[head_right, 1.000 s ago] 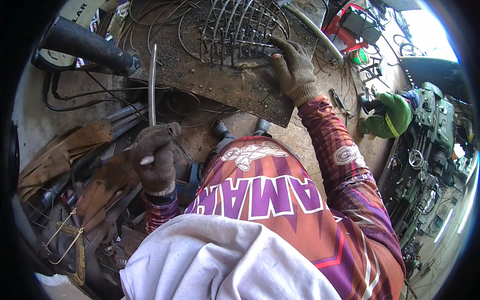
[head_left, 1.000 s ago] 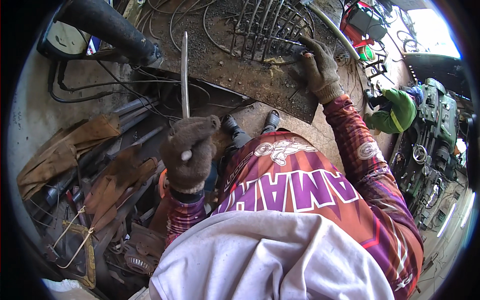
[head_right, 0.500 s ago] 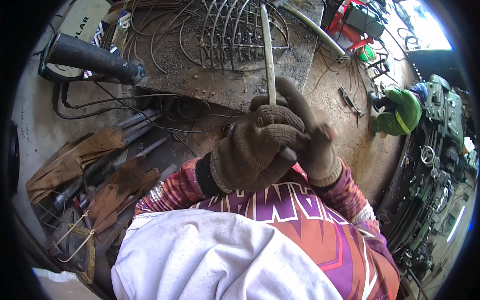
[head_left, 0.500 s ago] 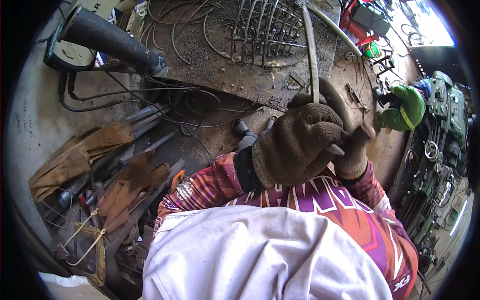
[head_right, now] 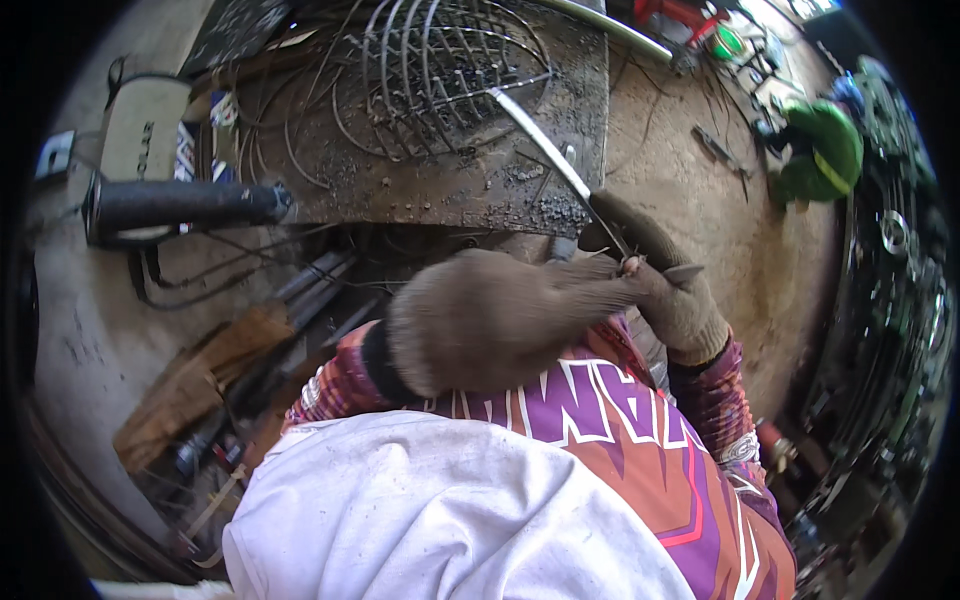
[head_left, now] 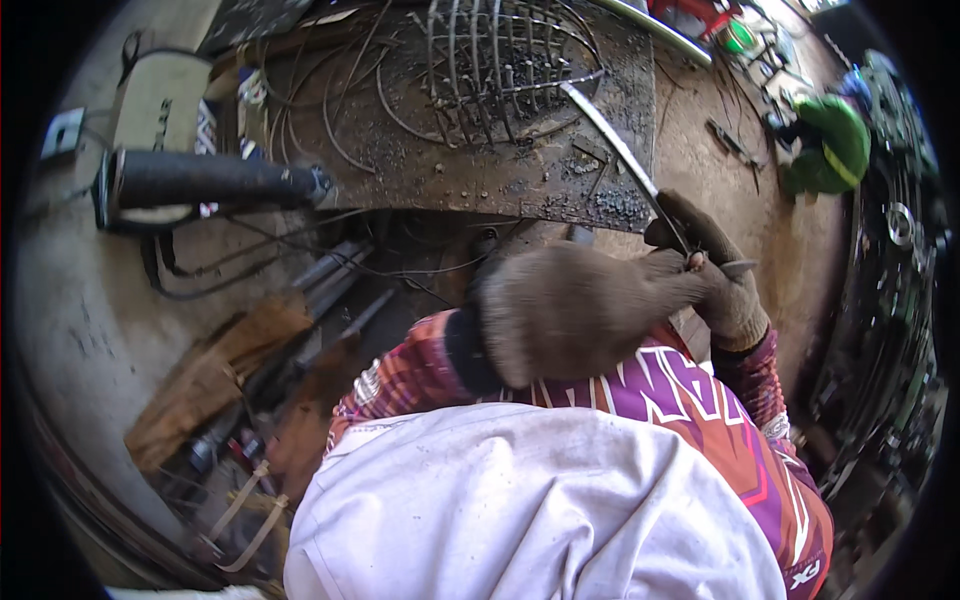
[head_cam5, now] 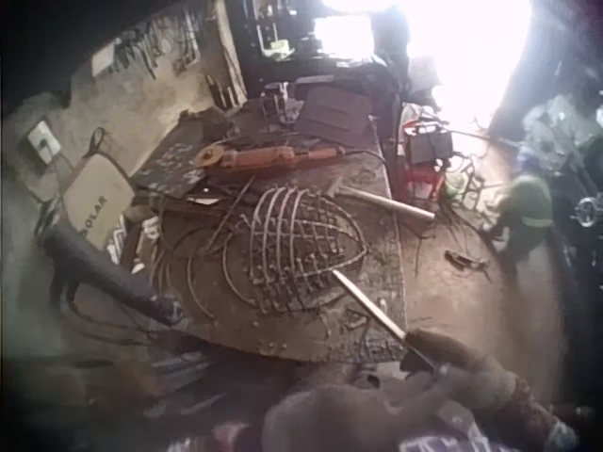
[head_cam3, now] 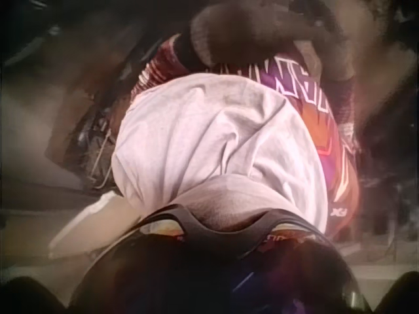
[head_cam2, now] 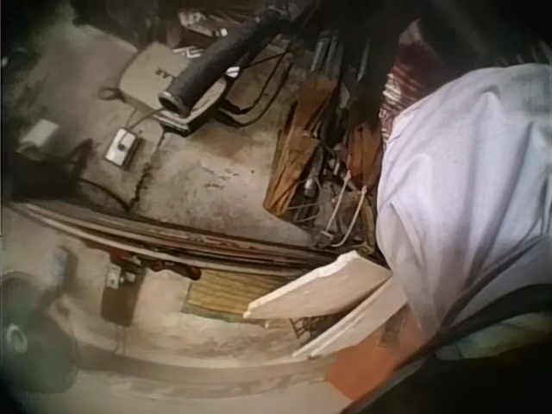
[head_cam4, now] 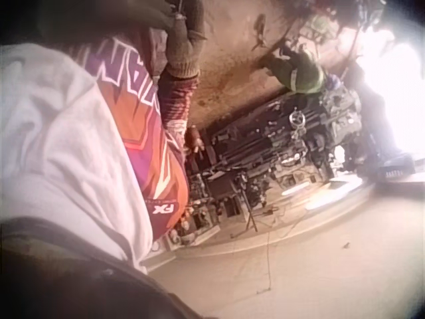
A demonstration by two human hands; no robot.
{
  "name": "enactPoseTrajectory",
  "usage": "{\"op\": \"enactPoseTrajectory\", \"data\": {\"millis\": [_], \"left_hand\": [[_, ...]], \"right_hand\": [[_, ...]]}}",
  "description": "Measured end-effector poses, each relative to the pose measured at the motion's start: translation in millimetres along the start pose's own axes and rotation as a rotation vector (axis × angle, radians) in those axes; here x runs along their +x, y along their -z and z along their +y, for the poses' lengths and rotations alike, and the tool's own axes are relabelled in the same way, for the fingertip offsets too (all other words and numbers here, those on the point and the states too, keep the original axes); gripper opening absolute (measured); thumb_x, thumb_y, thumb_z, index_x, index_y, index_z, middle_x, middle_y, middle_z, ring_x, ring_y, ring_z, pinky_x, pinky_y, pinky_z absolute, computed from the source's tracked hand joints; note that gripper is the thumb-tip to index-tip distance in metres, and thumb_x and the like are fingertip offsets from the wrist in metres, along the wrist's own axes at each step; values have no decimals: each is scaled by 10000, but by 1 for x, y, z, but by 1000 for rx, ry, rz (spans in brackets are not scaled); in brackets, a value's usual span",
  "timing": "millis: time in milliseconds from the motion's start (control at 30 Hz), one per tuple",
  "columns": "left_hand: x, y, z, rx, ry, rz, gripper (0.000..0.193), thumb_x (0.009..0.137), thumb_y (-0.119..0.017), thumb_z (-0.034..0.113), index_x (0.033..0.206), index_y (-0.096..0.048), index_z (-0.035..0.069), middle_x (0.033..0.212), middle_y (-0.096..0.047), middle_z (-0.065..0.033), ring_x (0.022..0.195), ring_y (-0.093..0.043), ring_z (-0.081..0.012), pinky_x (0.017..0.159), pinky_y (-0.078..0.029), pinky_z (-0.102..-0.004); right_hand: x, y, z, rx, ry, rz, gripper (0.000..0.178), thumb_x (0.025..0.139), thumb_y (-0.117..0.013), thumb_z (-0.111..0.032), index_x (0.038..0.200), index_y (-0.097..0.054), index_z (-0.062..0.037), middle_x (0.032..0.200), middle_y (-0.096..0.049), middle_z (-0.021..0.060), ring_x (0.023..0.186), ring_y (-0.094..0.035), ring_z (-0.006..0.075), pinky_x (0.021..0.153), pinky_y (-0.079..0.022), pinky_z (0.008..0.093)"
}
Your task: The person uses a hammer to shape metal rods on a workbench, uses an angle grinder to smooth the metal, and then welds the components together using a welding rod.
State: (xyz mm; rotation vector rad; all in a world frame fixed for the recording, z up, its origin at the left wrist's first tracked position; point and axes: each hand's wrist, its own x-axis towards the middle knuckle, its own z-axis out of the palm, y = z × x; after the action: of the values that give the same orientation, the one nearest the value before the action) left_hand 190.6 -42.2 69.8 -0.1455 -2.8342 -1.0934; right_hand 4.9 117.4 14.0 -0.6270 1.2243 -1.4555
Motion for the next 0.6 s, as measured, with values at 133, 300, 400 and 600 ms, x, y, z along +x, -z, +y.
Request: {"op": "enactPoseTrajectory", "data": {"millis": [133, 300, 400, 600], "left_hand": [[-85, 16, -67, -318, 74, 503, 382, 969, -594, -34, 1351, -604, -17, 1203, -723, -169, 849, -733, -209, 765, -599, -287], [-148, 40, -128, -511, 590, 741, 357, 941, -620, -25, 1294, -665, -12, 1117, -754, -164, 895, -727, -157, 767, -601, -295], [-154, 48, -161, -165, 578, 683, 309, 933, -631, -7, 1235, -691, -22, 1124, -748, -186, 953, -742, -243, 834, -595, -357], [-140, 54, -187, 239, 387, 588, 288, 916, -640, 72, 1185, -718, 4, 1122, -731, -227, 1034, -718, -395, 920, -565, -444]], "right_hand": [[-19, -24, 12, -208, -149, 165, 604, 985, -627, -215, 1520, -459, 9, 1184, -690, 127, 904, -668, 157, 816, -561, 304], [-25, -56, 49, -210, -117, 393, 495, 1010, -598, -192, 1464, -542, -1, 1090, -700, 70, 760, -620, 103, 702, -524, 263], [-18, -69, 58, -229, -44, 385, 484, 1024, -599, -220, 1457, -553, -8, 1077, -699, 66, 761, -623, 103, 700, -524, 261], [3, -84, 57, -253, -31, 391, 427, 1045, -606, -219, 1429, -592, -33, 1022, -710, 48, 756, -629, 85, 694, -539, 231]]}}
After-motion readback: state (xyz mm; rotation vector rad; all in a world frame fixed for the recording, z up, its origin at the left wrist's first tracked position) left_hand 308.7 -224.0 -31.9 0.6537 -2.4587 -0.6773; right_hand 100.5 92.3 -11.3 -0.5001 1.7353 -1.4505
